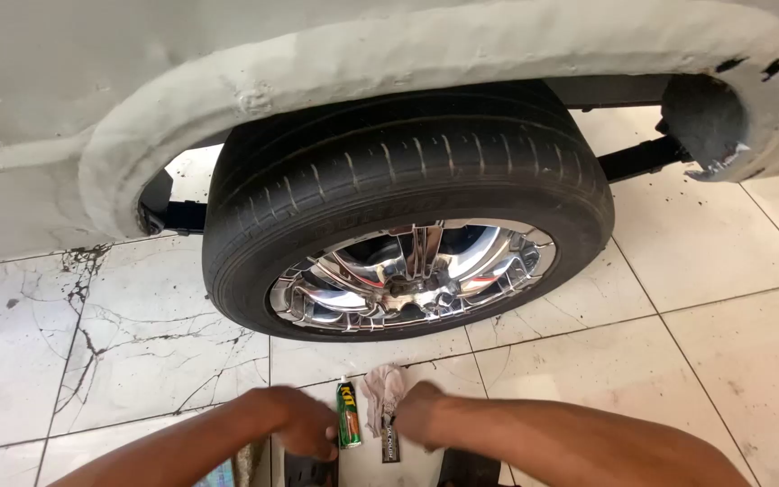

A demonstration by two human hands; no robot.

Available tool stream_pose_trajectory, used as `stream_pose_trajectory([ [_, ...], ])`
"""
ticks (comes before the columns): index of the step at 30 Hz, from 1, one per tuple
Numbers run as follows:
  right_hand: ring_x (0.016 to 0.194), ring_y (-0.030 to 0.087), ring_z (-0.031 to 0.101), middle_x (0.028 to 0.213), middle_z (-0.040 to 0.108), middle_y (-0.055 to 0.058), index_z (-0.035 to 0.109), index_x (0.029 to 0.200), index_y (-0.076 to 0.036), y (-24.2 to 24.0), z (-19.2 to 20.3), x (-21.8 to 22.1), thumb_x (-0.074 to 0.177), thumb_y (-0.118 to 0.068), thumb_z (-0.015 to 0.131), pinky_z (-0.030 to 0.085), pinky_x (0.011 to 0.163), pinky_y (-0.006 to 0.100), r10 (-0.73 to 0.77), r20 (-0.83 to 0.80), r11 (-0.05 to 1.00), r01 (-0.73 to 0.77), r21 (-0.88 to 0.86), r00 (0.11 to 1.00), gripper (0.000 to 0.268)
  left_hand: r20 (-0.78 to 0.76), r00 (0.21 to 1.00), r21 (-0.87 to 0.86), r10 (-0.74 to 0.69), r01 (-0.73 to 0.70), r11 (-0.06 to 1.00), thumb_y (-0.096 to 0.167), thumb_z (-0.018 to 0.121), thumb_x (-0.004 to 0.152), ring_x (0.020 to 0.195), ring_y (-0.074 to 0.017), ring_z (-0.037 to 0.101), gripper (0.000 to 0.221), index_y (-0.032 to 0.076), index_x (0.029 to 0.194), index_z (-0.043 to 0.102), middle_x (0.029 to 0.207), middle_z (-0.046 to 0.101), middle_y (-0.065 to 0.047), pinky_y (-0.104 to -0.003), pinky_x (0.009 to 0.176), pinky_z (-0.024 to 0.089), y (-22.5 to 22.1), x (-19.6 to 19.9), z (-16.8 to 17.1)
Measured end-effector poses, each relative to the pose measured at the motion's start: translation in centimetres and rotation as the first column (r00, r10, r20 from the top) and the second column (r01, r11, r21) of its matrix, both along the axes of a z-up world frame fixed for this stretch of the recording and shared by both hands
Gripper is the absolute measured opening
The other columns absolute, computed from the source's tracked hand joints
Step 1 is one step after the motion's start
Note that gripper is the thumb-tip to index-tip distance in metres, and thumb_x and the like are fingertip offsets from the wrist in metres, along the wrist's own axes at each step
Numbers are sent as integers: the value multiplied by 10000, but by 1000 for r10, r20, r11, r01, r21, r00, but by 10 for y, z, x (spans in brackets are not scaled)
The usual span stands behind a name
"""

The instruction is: Polishing a chrome car rim using a cloth and metal polish.

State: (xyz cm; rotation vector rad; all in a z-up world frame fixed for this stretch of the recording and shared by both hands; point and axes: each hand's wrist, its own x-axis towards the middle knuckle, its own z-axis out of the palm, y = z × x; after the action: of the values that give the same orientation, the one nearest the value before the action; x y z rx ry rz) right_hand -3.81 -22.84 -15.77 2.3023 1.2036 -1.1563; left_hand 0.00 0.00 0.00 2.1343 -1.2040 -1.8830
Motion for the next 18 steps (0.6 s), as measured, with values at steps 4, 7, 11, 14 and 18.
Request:
stream_pose_trajectory([
  [4, 926, 298, 739, 1014, 781, 87, 817, 997, -121, 30, 36, -22, 780, -256, 852, 609, 707, 469, 163, 29, 986, -164, 29, 986, 258, 434, 871, 153, -230, 181, 972, 497, 558, 980, 1127, -353, 640, 512, 99, 1290, 645, 1233, 666, -163, -500, 956, 481, -10, -11, -52],
  [7, 972, 324, 718, 1116, 734, 133, 765, 1090, -91, -1, 19, -1, 844, -219, 753, 597, 777, 454, 50, 97, 982, -67, 179, 994, 278, 530, 827, 54, -189, 190, 980, 445, 585, 960, 1129, -354, 639, 445, 116, 1250, 657, 1244, 667, -153, -519, 955, 476, -11, -15, -61],
  [11, 1070, 360, 676, 1326, 606, 214, 592, 1273, -45, -37, -2, 73, 1064, -284, 466, 550, 949, 425, -462, 118, 755, 320, 573, 879, 342, 504, 842, -191, 193, -110, 975, 390, 578, 953, 1071, -341, 664, 322, 145, 1137, 679, 1187, 692, -117, -505, 869, 532, 5, 0, -83],
  [14, 840, 286, 720, 1228, 703, 179, 536, 1350, -97, -32, 125, 72, 1117, -313, 341, 592, 792, 383, -836, -306, 308, 852, 424, 455, 373, 501, 713, -394, 490, -317, 863, 316, 583, 951, 1022, -313, 698, 246, 152, 1095, 696, 1112, 719, -93, -466, 859, 547, -6, 14, -34],
  [18, 651, 165, 667, 1548, 443, 149, 593, 1341, -137, -67, 94, 81, 1066, -236, 343, 611, 513, 290, -820, -70, 411, 671, 617, 567, 384, 324, 592, -505, 738, -551, 664, 294, 584, 958, 965, -267, 747, 231, 154, 1087, 714, 1041, 766, -74, -398, 844, 568, -24, 25, -14],
])
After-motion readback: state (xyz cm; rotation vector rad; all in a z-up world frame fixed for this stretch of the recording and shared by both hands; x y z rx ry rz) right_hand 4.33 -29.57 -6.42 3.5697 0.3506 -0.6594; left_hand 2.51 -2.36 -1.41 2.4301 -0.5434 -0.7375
